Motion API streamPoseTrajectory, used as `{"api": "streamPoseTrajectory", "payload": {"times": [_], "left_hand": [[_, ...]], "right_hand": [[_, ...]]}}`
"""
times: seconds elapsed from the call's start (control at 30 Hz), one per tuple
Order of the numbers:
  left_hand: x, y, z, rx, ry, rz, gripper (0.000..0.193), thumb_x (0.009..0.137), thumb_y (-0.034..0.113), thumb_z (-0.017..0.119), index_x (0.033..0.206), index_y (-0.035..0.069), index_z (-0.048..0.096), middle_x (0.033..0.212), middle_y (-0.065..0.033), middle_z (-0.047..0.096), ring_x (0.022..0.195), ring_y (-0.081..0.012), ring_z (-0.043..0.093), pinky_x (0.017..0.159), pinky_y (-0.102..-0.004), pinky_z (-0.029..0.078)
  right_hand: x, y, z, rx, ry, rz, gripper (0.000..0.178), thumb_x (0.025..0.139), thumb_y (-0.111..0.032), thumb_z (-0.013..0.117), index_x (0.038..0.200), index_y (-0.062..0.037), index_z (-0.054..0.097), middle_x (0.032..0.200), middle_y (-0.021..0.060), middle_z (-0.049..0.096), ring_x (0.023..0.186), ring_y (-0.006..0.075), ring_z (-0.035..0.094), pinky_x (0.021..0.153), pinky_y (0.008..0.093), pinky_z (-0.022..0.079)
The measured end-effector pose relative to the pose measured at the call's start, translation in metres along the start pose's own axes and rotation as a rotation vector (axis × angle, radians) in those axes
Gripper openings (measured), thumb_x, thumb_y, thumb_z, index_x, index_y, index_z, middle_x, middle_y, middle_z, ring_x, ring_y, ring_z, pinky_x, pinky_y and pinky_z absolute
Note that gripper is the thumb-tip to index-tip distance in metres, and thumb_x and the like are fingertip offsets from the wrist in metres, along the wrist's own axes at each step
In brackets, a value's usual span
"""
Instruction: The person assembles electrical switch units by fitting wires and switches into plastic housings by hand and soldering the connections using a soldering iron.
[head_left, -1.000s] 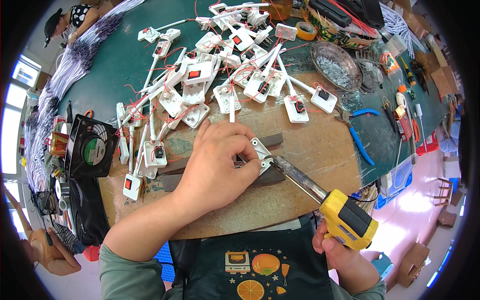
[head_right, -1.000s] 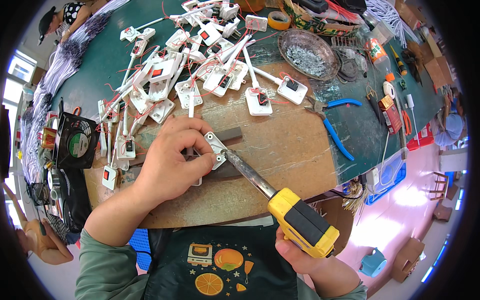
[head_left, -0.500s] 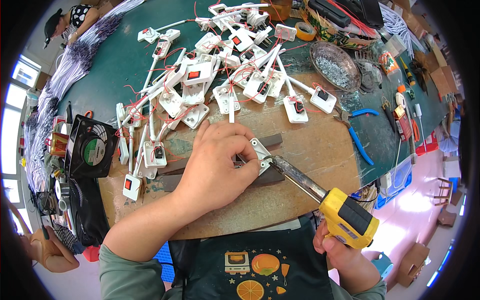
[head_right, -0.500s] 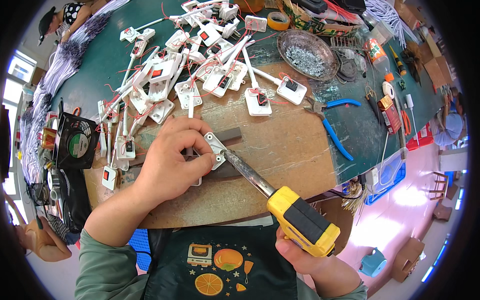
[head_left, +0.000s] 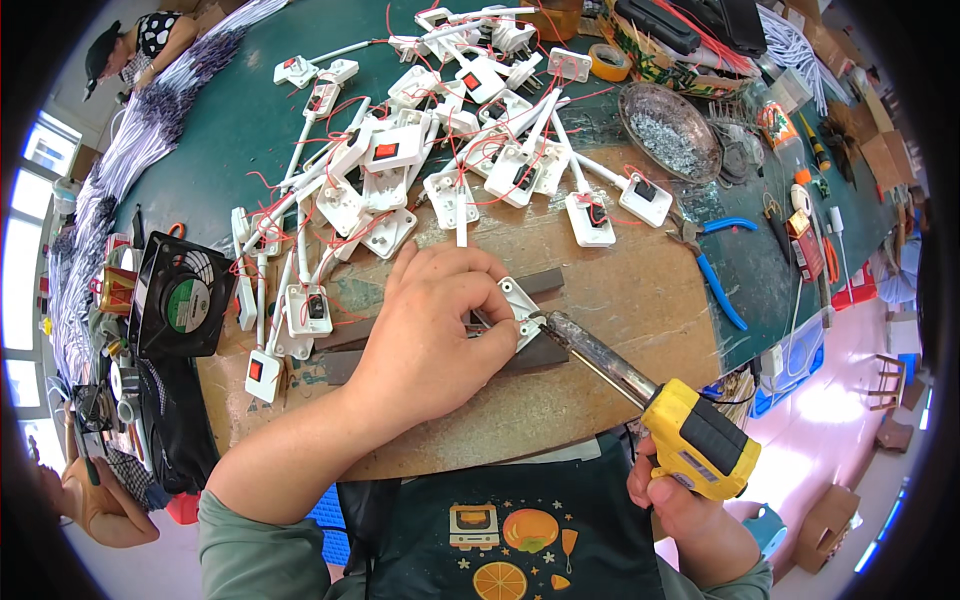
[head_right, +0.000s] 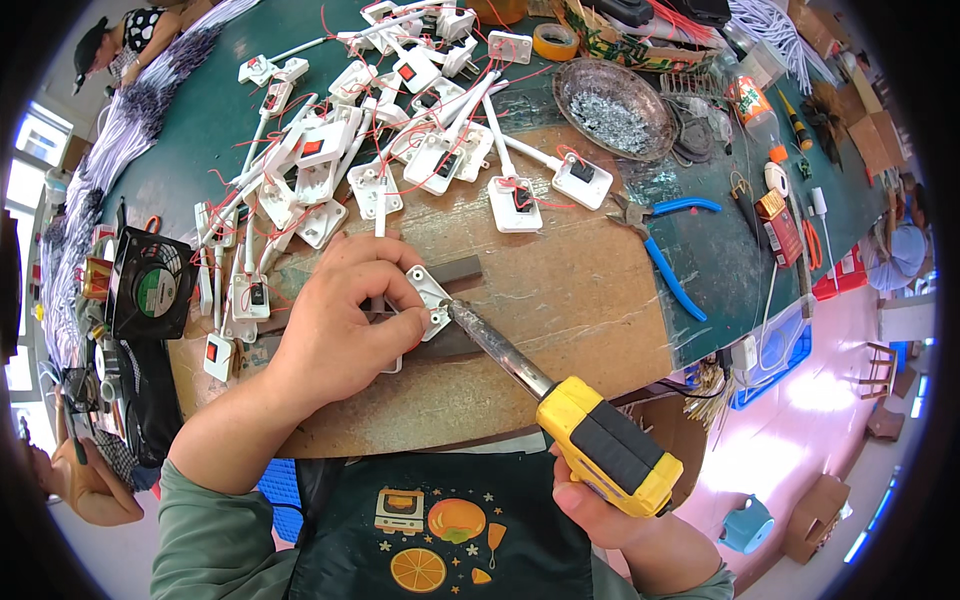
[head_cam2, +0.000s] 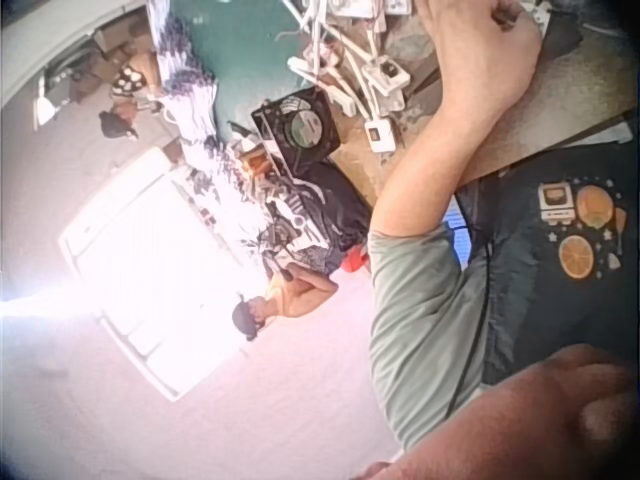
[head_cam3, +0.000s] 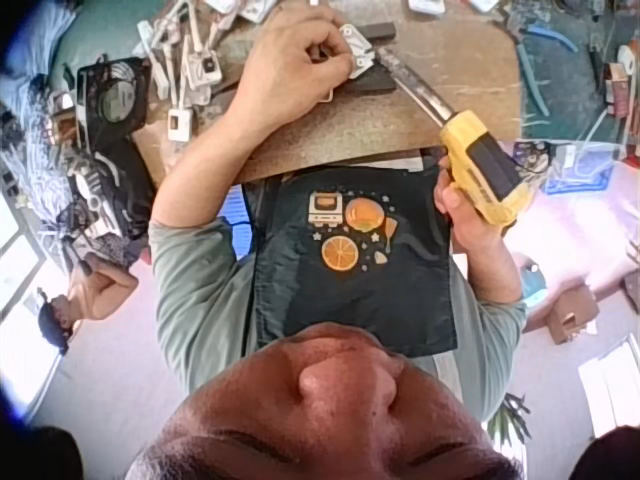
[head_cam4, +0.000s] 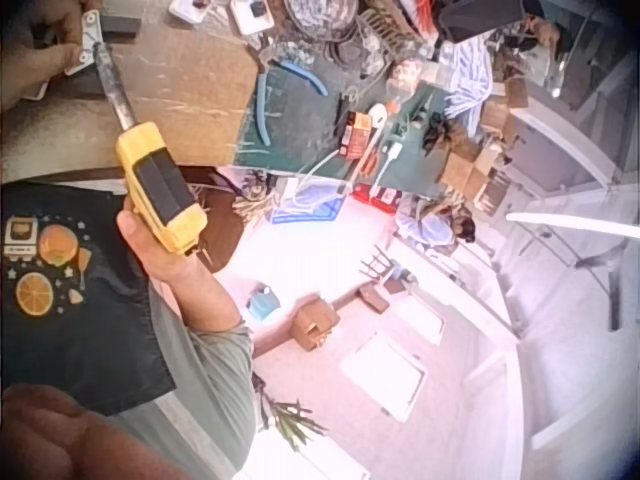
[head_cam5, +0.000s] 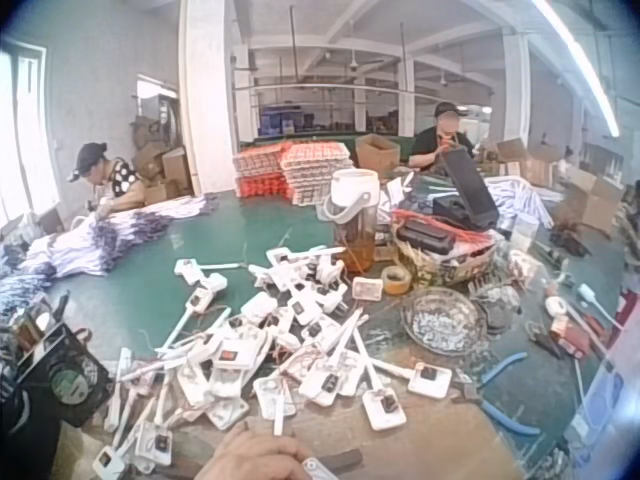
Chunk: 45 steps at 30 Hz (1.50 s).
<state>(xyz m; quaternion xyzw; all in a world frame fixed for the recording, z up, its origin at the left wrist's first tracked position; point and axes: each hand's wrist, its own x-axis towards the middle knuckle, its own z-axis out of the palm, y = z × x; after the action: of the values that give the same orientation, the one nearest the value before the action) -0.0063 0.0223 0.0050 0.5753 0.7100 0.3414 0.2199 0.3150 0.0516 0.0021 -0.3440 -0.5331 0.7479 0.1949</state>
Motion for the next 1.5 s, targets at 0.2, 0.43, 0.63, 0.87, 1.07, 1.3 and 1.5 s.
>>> {"api": "streamPoseTrajectory", "payload": {"times": [0.2, 0.43, 0.63, 0.87, 1.07, 1.3, 1.5], "left_hand": [[0.0, 0.0, 0.0, -0.012, -0.003, -0.016, 0.007, 0.076, 0.009, 0.076, 0.077, 0.007, 0.07, 0.113, -0.0086, 0.066, 0.101, -0.0264, 0.057, 0.087, -0.0366, 0.047], [0.0, -0.002, 0.001, 0.015, 0.023, 0.033, 0.007, 0.076, 0.009, 0.076, 0.077, 0.007, 0.069, 0.113, -0.0086, 0.066, 0.101, -0.0262, 0.057, 0.086, -0.0364, 0.048], [0.0, 0.0, 0.0, -0.002, 0.004, -0.001, 0.007, 0.076, 0.009, 0.076, 0.077, 0.007, 0.069, 0.114, -0.0084, 0.066, 0.104, -0.0264, 0.057, 0.086, -0.0359, 0.048], [-0.001, -0.001, 0.001, -0.003, 0.01, 0.015, 0.007, 0.076, 0.008, 0.077, 0.077, 0.007, 0.07, 0.114, -0.0085, 0.066, 0.104, -0.0263, 0.057, 0.085, -0.0355, 0.048], [0.0, -0.001, 0.0, -0.011, 0.008, 0.001, 0.008, 0.075, 0.008, 0.077, 0.076, 0.006, 0.069, 0.114, -0.0085, 0.066, 0.103, -0.0264, 0.057, 0.084, -0.0351, 0.048], [0.002, -0.004, 0.001, 0.032, 0.038, 0.071, 0.008, 0.074, 0.007, 0.077, 0.076, 0.006, 0.069, 0.112, -0.0087, 0.066, 0.098, -0.0256, 0.058, 0.082, -0.0344, 0.048], [0.001, -0.003, 0.002, -0.018, 0.012, 0.016, 0.008, 0.073, 0.007, 0.076, 0.075, 0.006, 0.068, 0.111, -0.008, 0.067, 0.099, -0.0252, 0.057, 0.082, -0.0348, 0.047]], "right_hand": [[-0.001, 0.001, -0.001, -0.057, 0.026, 0.021, 0.03, 0.093, -0.017, 0.072, 0.118, -0.0038, 0.063, 0.09, 0.0014, 0.065, 0.079, 0.0131, 0.06, 0.07, 0.0294, 0.049], [-0.001, -0.001, 0.0, -0.054, 0.032, 0.041, 0.027, 0.092, -0.018, 0.073, 0.115, -0.006, 0.065, 0.092, -0.0001, 0.065, 0.082, 0.013, 0.06, 0.073, 0.0301, 0.049], [-0.002, 0.003, -0.003, -0.008, 0.037, 0.04, 0.028, 0.092, -0.016, 0.074, 0.117, -0.0064, 0.065, 0.094, 0.0, 0.065, 0.084, 0.0129, 0.061, 0.074, 0.0299, 0.05], [-0.002, -0.002, -0.001, 0.044, 0.028, 0.041, 0.034, 0.091, -0.014, 0.075, 0.122, -0.0046, 0.064, 0.095, 0.0025, 0.066, 0.086, 0.0129, 0.062, 0.073, 0.0283, 0.05], [0.0, -0.001, 0.005, 0.038, 0.188, 0.005, 0.068, 0.079, -0.036, 0.088, 0.127, 0.0, 0.057, 0.074, 0.0078, 0.061, 0.055, 0.0161, 0.055, 0.05, 0.0297, 0.045], [0.024, -0.025, -0.014, 0.151, 0.12, -0.231, 0.071, 0.092, -0.055, 0.07, 0.138, -0.0056, 0.049, 0.076, 0.0068, 0.059, 0.053, 0.0182, 0.056, 0.049, 0.0331, 0.048], [0.085, -0.045, -0.049, 0.335, 0.434, -0.353, 0.055, 0.105, -0.049, 0.049, 0.139, -0.0065, 0.05, 0.115, 0.0073, 0.065, 0.079, 0.0152, 0.059, 0.064, 0.0314, 0.051]]}}
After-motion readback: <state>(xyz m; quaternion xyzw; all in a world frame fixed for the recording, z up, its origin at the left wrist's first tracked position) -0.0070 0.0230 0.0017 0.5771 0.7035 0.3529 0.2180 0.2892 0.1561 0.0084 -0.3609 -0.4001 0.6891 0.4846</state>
